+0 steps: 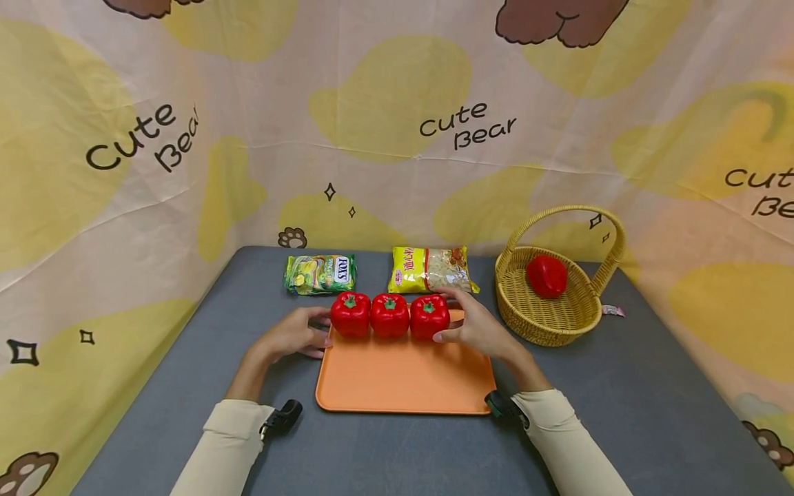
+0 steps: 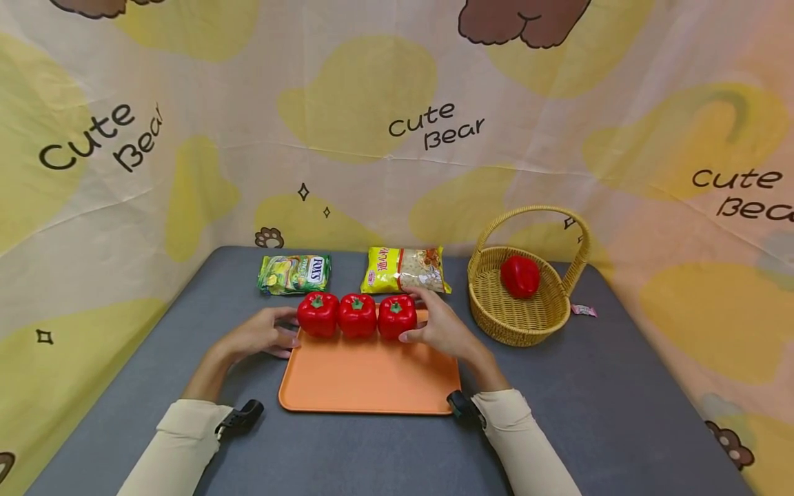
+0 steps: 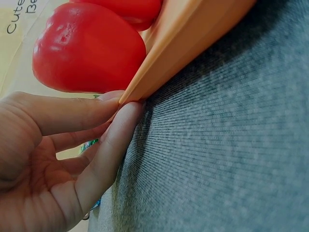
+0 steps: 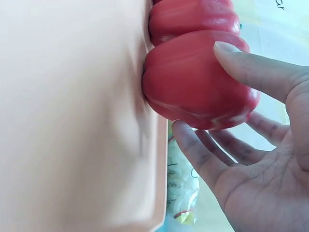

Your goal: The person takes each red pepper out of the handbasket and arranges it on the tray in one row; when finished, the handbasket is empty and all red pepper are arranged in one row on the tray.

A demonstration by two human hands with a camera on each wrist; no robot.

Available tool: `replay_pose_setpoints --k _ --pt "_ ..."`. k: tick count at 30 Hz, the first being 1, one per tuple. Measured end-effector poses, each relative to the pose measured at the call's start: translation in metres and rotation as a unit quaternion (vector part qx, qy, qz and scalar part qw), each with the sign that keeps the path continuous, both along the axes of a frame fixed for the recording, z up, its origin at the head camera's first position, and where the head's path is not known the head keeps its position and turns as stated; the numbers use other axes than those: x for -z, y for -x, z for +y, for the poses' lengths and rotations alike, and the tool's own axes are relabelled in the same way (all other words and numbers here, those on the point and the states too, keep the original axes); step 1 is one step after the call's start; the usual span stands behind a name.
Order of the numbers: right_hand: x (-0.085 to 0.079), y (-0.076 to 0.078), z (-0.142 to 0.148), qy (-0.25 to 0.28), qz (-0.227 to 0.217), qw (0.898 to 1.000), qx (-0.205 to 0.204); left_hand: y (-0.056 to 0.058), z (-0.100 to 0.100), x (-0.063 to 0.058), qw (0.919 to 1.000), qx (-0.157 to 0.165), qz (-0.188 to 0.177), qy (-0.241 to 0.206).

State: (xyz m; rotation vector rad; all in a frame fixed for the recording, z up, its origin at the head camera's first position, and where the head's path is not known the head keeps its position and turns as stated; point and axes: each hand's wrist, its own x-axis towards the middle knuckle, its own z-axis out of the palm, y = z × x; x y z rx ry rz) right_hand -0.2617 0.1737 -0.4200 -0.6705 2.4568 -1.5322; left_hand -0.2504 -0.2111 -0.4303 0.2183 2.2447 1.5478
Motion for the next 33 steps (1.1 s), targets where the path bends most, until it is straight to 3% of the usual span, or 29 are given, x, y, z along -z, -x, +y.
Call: replay_pose_setpoints --k 11,15,33 --pt "-0.020 -0.005 0.016 0.015 0.017 1.000 0.014 0.003 0.001 0.003 1.0000 0.000 -0.005 0.001" --pt "-0.027 -0.007 0.027 0.008 0.042 0.999 0.023 0.003 0.000 0.003 1.0000 0.001 -0.007 0.000" --pt "-0.063 -0.017 0.104 -0.095 0.138 0.980 0.107 0.004 0.000 0.005 0.9999 0.003 -0.008 -0.009"
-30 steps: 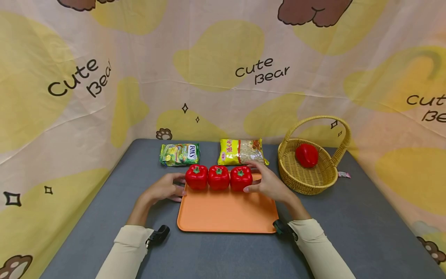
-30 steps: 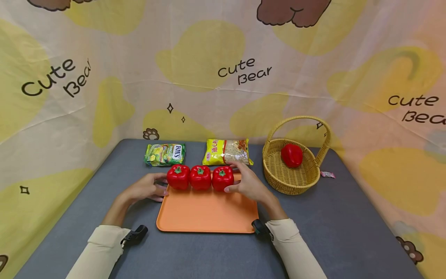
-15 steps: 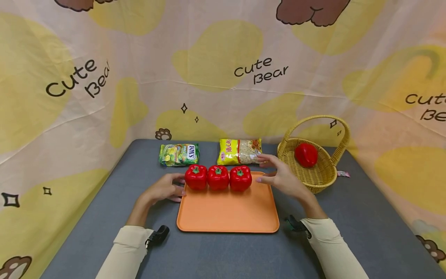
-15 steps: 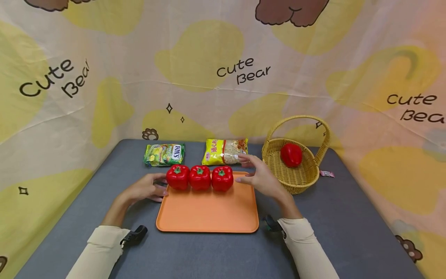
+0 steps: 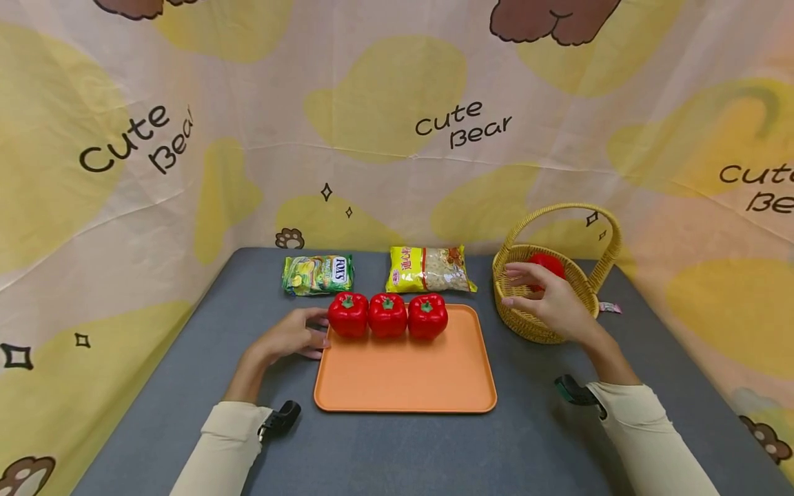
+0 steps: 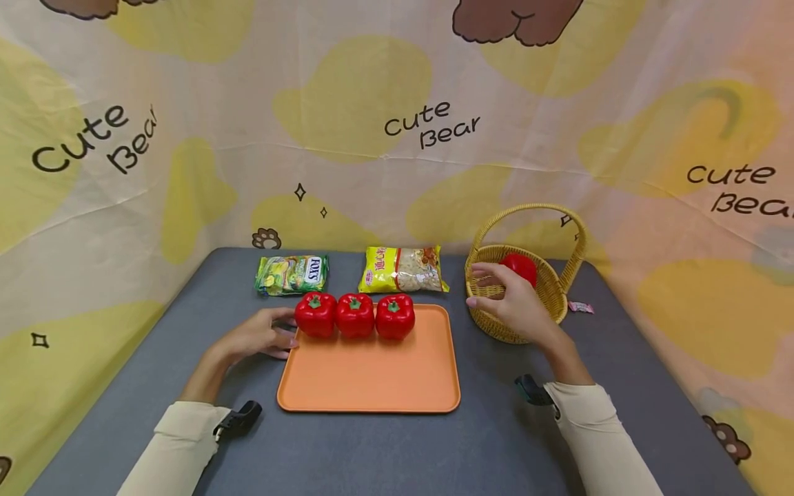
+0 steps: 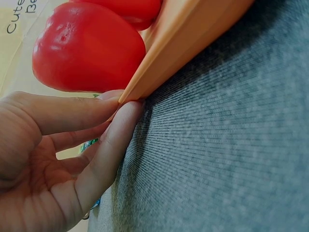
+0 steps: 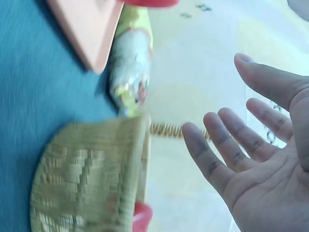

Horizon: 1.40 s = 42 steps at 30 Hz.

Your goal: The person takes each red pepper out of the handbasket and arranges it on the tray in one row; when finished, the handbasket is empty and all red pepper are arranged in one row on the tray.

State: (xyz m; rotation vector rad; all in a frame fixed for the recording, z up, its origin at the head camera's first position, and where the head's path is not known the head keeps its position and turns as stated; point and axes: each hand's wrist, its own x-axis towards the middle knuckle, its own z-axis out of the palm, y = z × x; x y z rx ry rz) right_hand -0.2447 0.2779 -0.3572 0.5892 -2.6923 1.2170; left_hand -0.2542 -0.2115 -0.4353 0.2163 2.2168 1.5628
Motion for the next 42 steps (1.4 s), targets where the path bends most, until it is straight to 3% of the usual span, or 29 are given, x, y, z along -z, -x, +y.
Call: replay_pose_setpoints --k 10,16,28,36,42 --pt "-0.019 0.024 0.045 -0.023 -0.039 0.998 0.039 -0.001 -0.002 -0.001 1.0000 0.000 0.005 -0.003" --pt "-0.025 0.044 0.067 -0.006 -0.077 0.996 0.050 0.000 -0.002 -0.001 1.0000 -0.002 0.003 -0.004" --pt "-0.023 0.077 0.089 -0.006 -0.153 0.986 0.065 -0.002 0.000 -0.001 1.0000 -0.006 -0.002 -0.003" --pt "-0.017 0.083 0.094 -0.038 -0.168 0.983 0.061 -0.002 0.001 -0.003 1.0000 -0.007 0.000 0.003" --pt "-0.009 0.088 0.092 -0.031 -0.168 0.984 0.046 -0.002 0.000 -0.001 1.0000 -0.005 -0.001 0.002"
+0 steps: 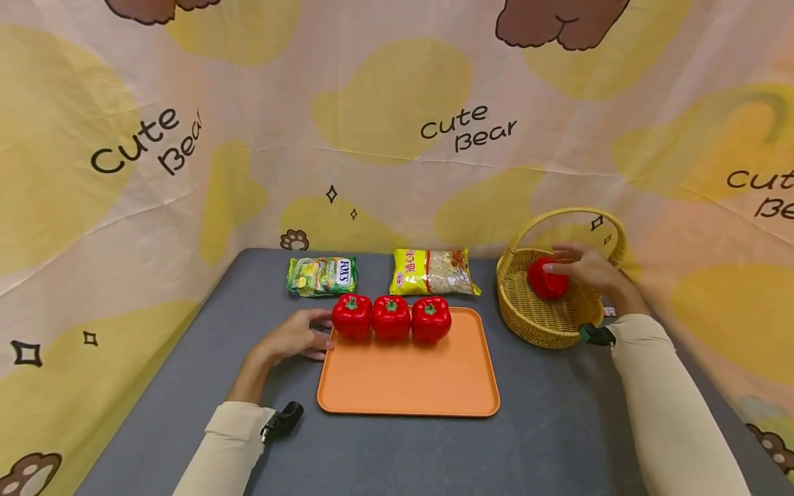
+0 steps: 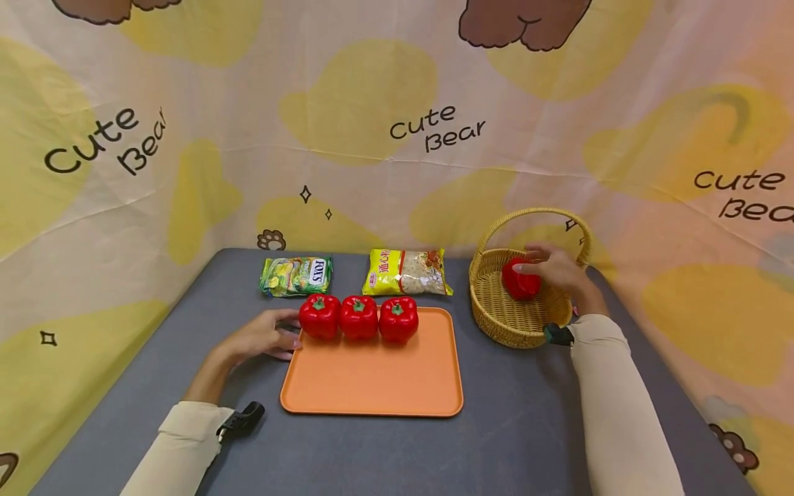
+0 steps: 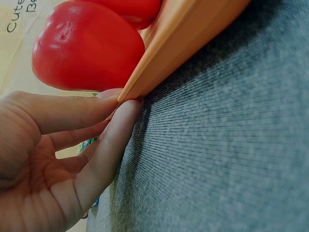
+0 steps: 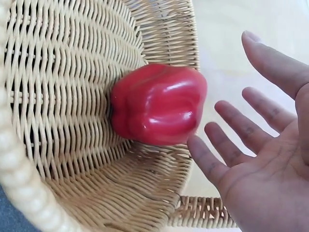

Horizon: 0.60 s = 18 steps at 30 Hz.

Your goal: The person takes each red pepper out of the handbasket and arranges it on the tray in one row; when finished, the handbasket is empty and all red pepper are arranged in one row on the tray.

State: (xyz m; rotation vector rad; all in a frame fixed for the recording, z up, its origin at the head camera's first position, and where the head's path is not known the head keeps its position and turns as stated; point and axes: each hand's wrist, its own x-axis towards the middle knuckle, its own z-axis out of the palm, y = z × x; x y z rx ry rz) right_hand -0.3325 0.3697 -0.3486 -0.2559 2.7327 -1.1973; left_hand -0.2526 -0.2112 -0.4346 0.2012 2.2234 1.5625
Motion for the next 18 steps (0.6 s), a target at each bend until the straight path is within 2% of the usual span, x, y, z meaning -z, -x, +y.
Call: replay_pose_setpoints --k 9,18 --pt "0.0065 0.0024 -0.0009 -0.016 -0.020 1.000 0.000 -0.0006 0.0009 -0.0003 1.0000 -0.003 -0.005 -0.002" --pt "0.0045 -0.0002 -0.0022 -0.002 -0.009 1.000 -0.014 -0.0014 0.0012 -0.0009 1.0000 -0.004 0.000 -0.003"
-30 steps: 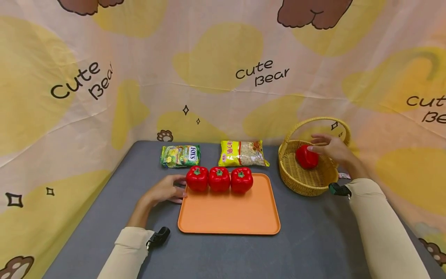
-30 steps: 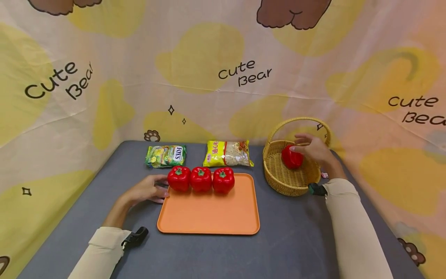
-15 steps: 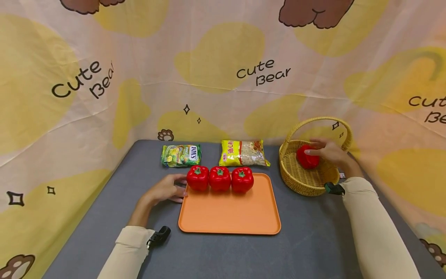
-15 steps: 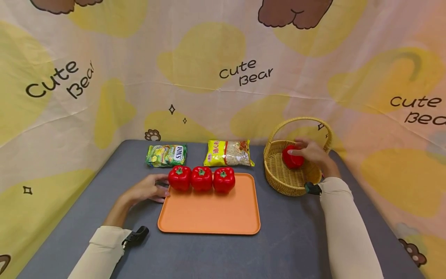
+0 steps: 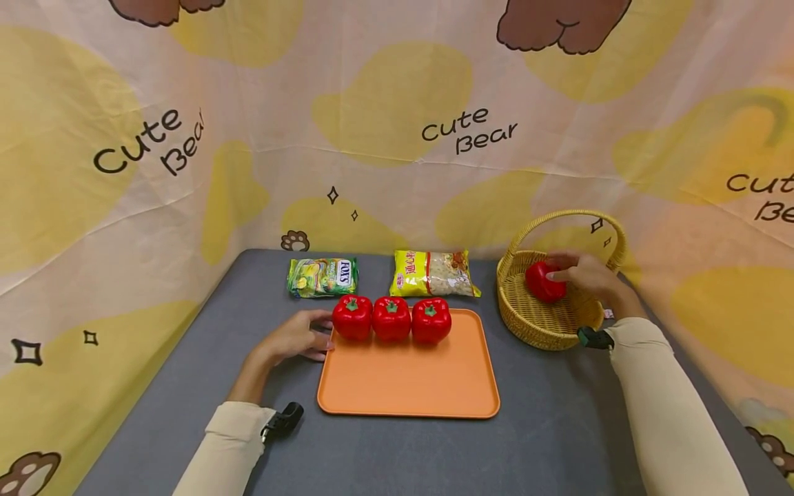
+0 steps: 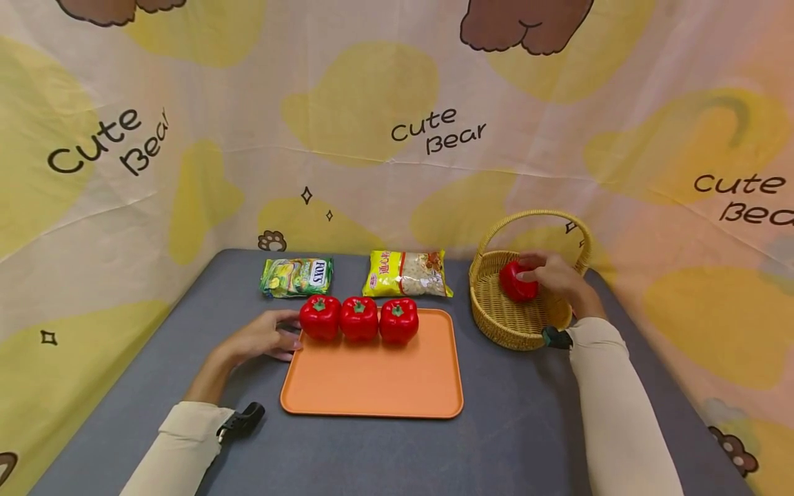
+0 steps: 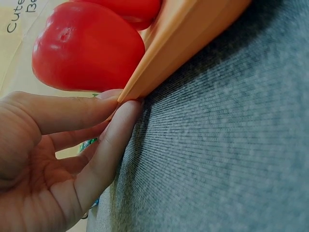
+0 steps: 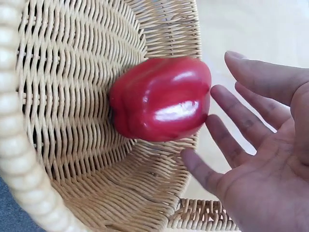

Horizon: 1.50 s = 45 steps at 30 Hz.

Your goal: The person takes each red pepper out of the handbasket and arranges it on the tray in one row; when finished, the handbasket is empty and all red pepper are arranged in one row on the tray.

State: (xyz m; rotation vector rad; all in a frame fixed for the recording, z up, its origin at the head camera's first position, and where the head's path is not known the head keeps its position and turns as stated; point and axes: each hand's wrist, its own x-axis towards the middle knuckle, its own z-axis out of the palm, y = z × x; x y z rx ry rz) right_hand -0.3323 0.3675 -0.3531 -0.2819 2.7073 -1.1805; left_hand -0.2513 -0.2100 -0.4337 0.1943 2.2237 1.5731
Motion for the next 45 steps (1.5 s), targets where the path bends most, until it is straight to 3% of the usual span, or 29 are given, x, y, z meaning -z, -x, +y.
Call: replay_pose_setpoints --k 10,20,30,45 --pt "-0.001 0.000 0.000 0.005 -0.022 1.000 0.011 0.000 0.000 0.001 1.0000 -0.001 -0.003 -0.003" --pt "0.008 0.006 0.003 -0.030 0.005 0.999 -0.015 -0.001 0.000 0.001 1.0000 -0.004 -0.006 -0.002" --pt "0.005 0.000 0.001 -0.053 0.009 0.998 -0.027 -0.002 -0.001 0.001 1.0000 -0.001 -0.001 -0.004" --pt "0.012 -0.007 0.004 -0.081 -0.018 0.996 -0.009 -0.003 -0.002 0.001 1.0000 -0.001 -0.003 -0.008"
